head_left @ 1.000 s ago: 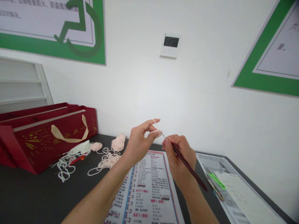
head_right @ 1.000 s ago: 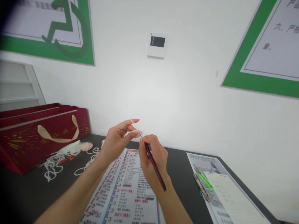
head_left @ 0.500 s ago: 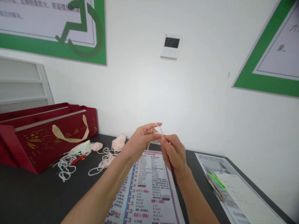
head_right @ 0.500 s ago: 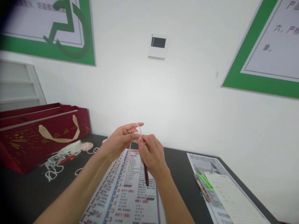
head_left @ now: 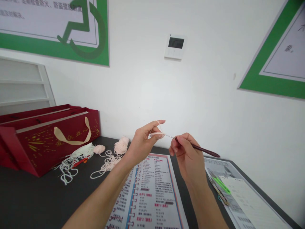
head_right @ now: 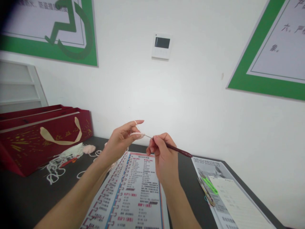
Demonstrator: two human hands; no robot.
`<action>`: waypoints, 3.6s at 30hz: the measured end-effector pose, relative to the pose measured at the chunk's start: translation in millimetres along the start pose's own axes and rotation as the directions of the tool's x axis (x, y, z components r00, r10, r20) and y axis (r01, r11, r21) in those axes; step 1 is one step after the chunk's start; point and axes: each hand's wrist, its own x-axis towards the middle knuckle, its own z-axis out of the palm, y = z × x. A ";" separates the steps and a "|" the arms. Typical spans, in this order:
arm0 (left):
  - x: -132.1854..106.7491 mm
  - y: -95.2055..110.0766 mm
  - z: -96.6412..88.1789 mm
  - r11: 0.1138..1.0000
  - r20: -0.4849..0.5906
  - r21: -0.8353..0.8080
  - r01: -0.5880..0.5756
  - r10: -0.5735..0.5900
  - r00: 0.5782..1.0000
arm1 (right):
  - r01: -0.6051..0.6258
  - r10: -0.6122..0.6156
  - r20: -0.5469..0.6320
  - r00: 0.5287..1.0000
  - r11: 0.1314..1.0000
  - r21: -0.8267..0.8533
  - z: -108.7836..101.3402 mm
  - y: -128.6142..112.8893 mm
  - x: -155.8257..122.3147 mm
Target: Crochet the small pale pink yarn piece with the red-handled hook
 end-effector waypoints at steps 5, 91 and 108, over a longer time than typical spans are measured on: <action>1.6 1.8 -4.4 0.995 0.023 -0.086 0.042 -0.040 0.999 | 0.288 -0.195 0.242 0.950 0.847 -0.447 -14.0 -7.8 -2.6; 4.8 -9.7 -19.0 0.900 0.403 -0.273 0.340 -0.214 0.890 | -0.281 0.162 0.389 0.907 0.921 0.271 -28.8 6.5 20.4; 3.1 -9.9 -1.0 0.929 0.160 -0.299 0.218 -0.176 0.971 | 0.113 -0.092 0.298 0.950 0.992 -0.053 -33.7 2.3 15.0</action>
